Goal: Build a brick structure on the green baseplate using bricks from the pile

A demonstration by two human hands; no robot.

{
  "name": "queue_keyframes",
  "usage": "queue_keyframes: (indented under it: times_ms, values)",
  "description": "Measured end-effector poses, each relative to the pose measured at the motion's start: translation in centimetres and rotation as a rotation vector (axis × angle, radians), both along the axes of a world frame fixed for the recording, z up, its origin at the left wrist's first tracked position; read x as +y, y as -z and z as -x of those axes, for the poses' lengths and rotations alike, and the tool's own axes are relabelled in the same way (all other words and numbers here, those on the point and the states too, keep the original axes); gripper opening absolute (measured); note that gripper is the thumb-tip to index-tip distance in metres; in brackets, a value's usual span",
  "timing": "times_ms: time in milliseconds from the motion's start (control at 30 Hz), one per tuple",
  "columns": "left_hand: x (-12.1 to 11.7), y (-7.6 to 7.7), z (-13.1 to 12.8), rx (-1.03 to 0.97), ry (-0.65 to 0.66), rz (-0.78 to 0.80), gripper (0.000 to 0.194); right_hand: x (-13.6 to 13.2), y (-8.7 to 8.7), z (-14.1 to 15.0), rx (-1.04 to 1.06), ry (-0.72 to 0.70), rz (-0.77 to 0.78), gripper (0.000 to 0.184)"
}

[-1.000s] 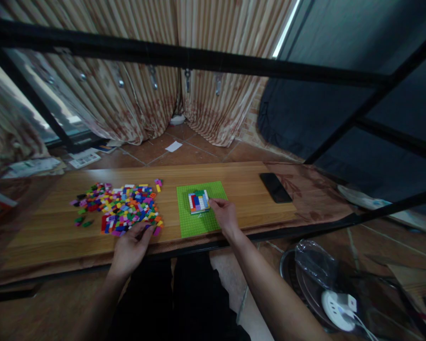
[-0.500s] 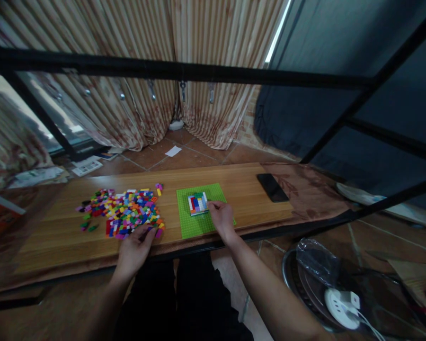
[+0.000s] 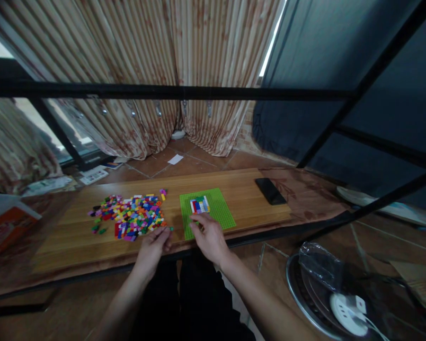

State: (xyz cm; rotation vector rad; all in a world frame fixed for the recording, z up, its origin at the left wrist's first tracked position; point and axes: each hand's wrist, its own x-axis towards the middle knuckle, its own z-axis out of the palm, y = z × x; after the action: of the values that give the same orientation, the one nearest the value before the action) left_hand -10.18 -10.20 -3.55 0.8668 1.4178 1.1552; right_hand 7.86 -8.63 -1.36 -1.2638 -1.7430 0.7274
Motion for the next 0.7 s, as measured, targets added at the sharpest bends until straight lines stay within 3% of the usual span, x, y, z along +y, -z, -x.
queue_keyframes:
  times_ms: [133, 233, 467, 567, 700]
  values:
    - [-0.6, -2.0, -2.2, -0.132, 0.106, -0.028, 0.036, -1.1, -0.4, 1.4, -0.019, -0.061, 0.025, 0.028]
    - [-1.0, -2.3, -2.4, -0.158, 0.108, -0.032, 0.034, -1.2, -0.2, 2.0, 0.013, -0.073, 0.037, 0.027]
    - [-2.4, -0.1, -0.7, -0.155, 0.056, 0.008, 0.042, -1.4, 1.3, 4.2, -0.008, -0.176, 0.066, 0.018]
    - [-3.0, 0.9, 1.1, -0.098, -0.004, 0.021, 0.041, -1.0, 2.2, 5.4, -0.051, -0.158, 0.078, 0.018]
    - [-3.5, 2.2, 3.6, 0.100, -0.062, 0.003, 0.036, 0.7, 2.9, 7.0, -0.272, -0.078, 0.023, 0.019]
